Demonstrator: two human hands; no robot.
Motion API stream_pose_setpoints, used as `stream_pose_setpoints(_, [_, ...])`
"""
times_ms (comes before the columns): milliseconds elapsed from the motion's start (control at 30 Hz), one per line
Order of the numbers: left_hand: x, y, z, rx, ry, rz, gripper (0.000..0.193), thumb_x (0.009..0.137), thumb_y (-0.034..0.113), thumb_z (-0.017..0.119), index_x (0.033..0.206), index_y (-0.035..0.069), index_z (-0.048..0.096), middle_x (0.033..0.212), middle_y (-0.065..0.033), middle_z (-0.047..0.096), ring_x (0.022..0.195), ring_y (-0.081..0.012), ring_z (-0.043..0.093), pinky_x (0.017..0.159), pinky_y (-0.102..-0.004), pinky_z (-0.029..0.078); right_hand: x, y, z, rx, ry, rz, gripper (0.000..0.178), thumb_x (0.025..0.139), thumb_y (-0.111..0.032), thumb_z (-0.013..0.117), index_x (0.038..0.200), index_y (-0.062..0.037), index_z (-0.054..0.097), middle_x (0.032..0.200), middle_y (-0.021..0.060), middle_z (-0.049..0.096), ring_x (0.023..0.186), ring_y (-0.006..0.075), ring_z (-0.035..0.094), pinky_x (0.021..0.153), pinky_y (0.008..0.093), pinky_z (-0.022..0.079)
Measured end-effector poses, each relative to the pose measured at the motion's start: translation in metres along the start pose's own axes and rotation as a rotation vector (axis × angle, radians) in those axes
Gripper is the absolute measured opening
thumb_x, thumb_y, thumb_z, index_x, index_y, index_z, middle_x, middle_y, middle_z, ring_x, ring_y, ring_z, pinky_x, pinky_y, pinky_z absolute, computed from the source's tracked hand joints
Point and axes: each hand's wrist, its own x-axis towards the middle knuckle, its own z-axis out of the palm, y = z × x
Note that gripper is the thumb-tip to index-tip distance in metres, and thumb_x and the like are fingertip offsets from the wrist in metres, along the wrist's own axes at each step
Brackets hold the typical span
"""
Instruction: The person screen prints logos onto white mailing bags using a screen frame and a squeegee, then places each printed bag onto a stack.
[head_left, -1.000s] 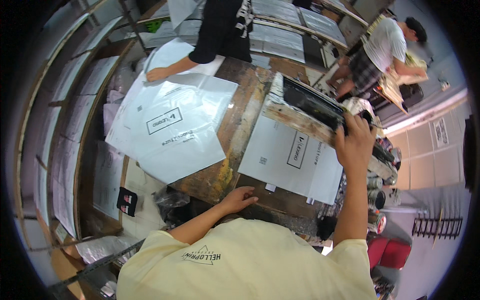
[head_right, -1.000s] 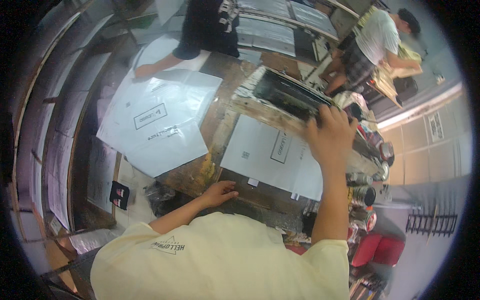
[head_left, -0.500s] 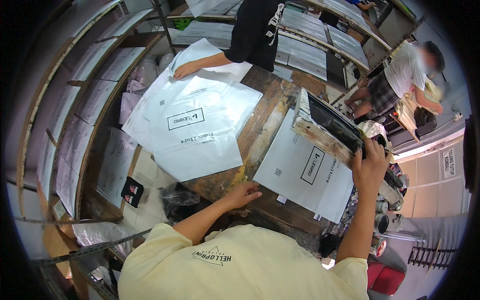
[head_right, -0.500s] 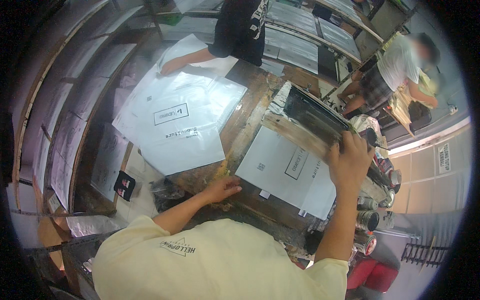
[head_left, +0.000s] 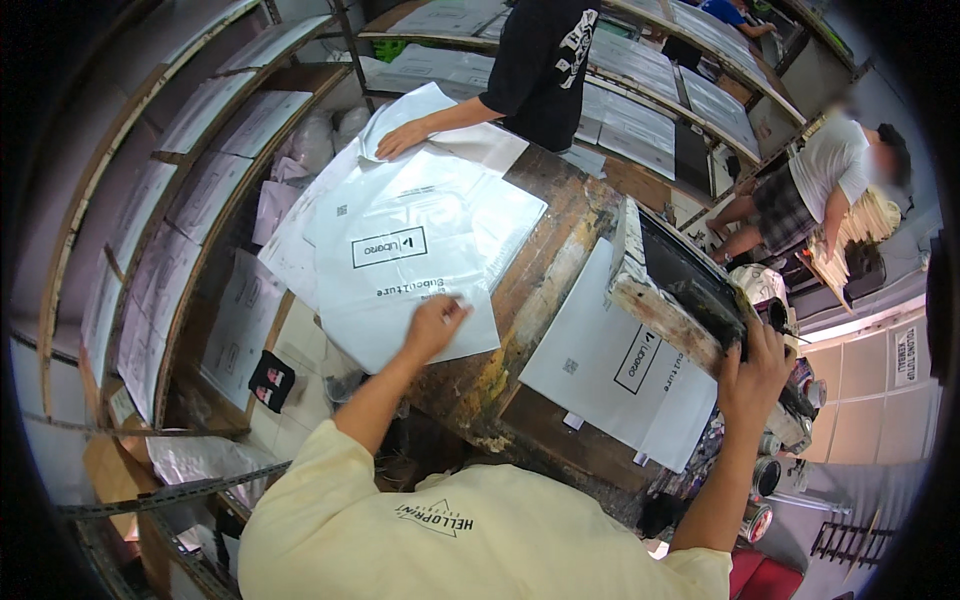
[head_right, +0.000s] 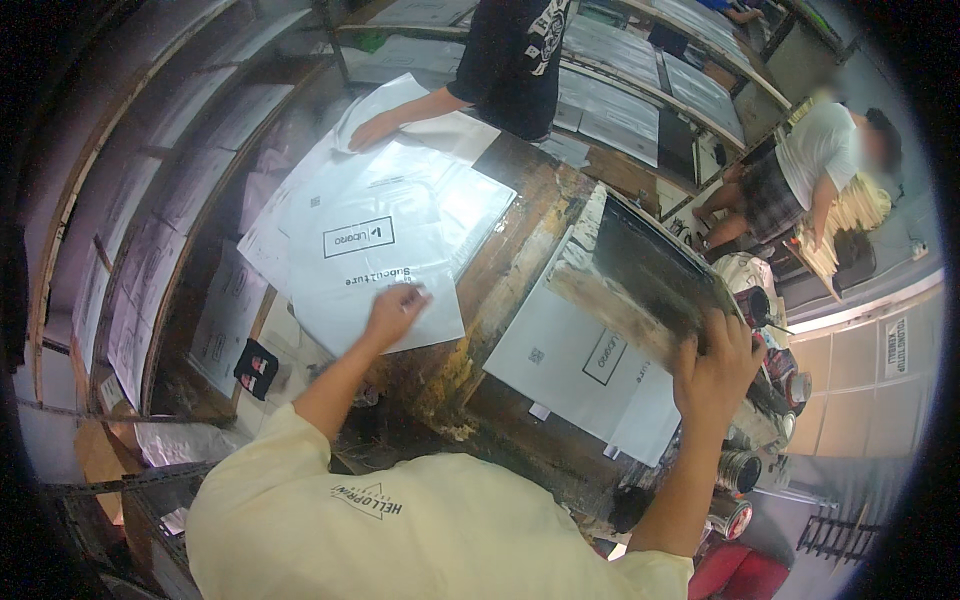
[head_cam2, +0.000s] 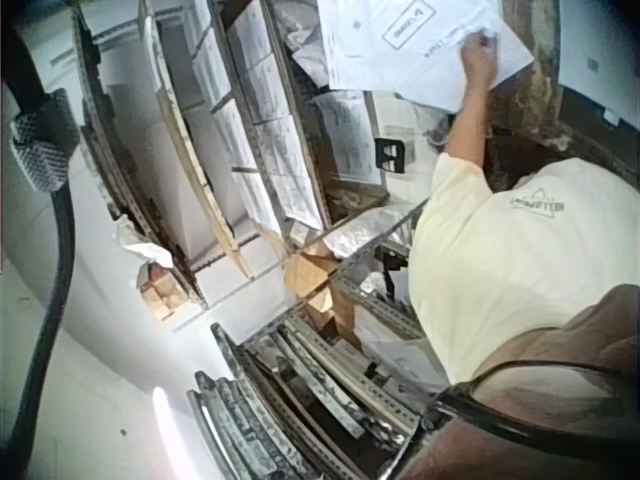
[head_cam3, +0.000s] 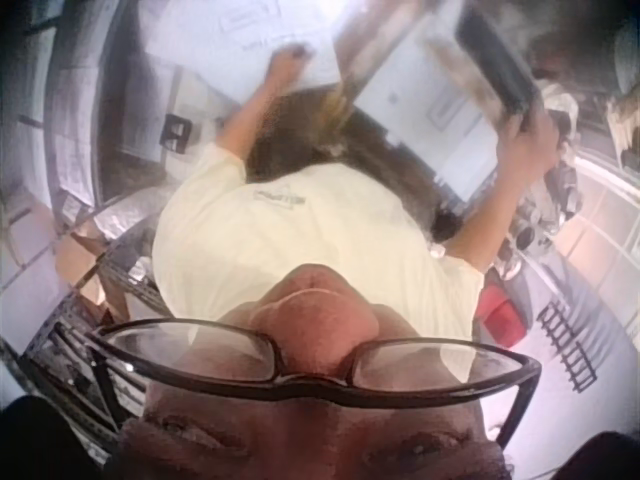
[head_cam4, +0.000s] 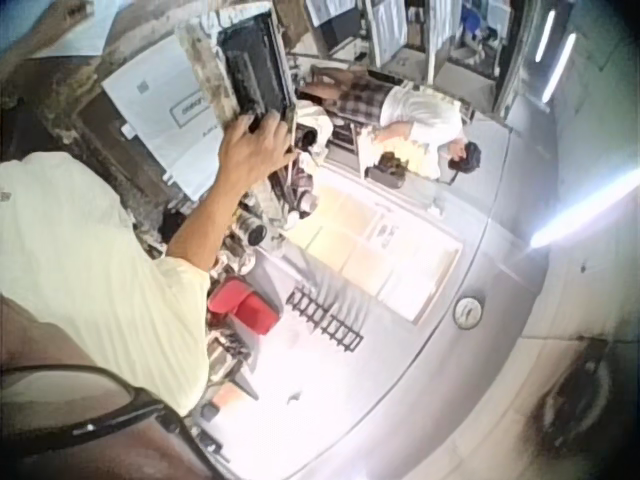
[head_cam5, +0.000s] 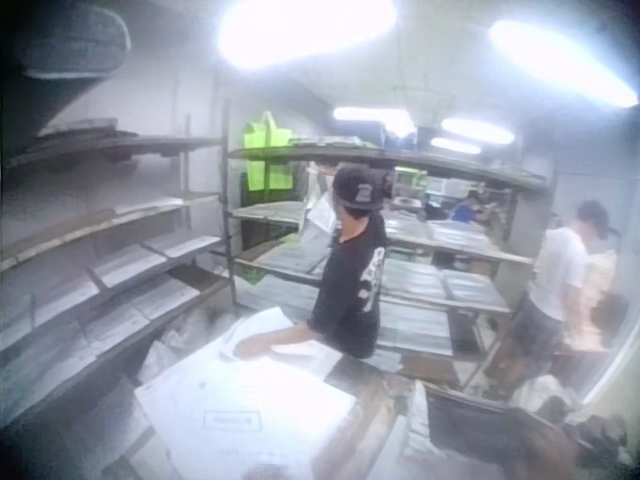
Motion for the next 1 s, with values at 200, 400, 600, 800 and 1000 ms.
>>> stream_pose_setpoints(200, [0.168, -0.086, -0.093, 0.545, 0.350, 0.092, 0.057, 0.088, 0.031, 0.079, 0.126, -0.008, 0.061, 0.144, -0.0272, 0.045, 0.118, -0.0398, 0.060, 0.094, -0.0477, 0.054, -0.007, 0.008, 0.008, -0.068, 0.022, -0.015, 0.043, 0.087, -0.032, 0.056, 0.119, -0.0035, 0.063, 0.110, 0.0163, 0.061, 0.115, 0.0386, 0.056, 0.110, 0.0594, 0.032])
stream_pose_setpoints(400, [0.280, -0.125, -0.139, 0.838, 0.073, -0.157, 0.059, 0.084, 0.032, 0.081, 0.126, -0.005, 0.063, 0.169, -0.0251, 0.010, 0.121, -0.0425, 0.059, 0.098, -0.0484, 0.055, -0.008, 0.012, 0.008, -0.016, -0.042, -0.015, 0.056, 0.090, -0.048, 0.046, 0.115, -0.0001, 0.063, 0.105, 0.0199, 0.060, 0.109, 0.0426, 0.056, 0.107, 0.0563, 0.032])
stream_pose_setpoints(600, [0.344, -0.148, -0.122, 0.952, -0.141, -0.224, 0.043, 0.087, 0.020, 0.072, 0.125, -0.001, 0.067, 0.171, -0.0194, 0.008, 0.123, -0.0405, 0.059, 0.100, -0.0469, 0.055, -0.002, -0.002, 0.002, -0.006, -0.077, 0.054, 0.056, 0.094, -0.050, 0.043, 0.104, 0.0008, 0.064, 0.095, 0.0183, 0.058, 0.093, 0.0393, 0.054, 0.095, 0.0524, 0.037])
stream_pose_setpoints(800, [0.385, -0.235, -0.119, 0.830, 0.021, -0.222, 0.052, 0.089, 0.006, 0.063, 0.139, -0.002, 0.057, 0.152, -0.0217, 0.044, 0.122, -0.0410, 0.060, 0.104, -0.0475, 0.053, 0.002, 0.003, 0.003, -0.010, -0.088, 0.036, 0.070, 0.096, -0.059, 0.034, 0.104, 0.0039, 0.062, 0.094, 0.0207, 0.058, 0.089, 0.0392, 0.054, 0.090, 0.0493, 0.038])
stream_pose_setpoints(1000, [0.394, -0.128, -0.096, 0.738, 0.197, 0.221, 0.052, 0.092, 0.003, 0.061, 0.143, 0.002, 0.053, 0.122, -0.0214, 0.063, 0.115, -0.0400, 0.063, 0.096, -0.0481, 0.053, -0.001, -0.002, 0.001, -0.035, -0.089, 0.064, 0.065, 0.095, -0.056, 0.038, 0.104, 0.0033, 0.063, 0.094, 0.0200, 0.058, 0.091, 0.0396, 0.054, 0.091, 0.0493, 0.038])
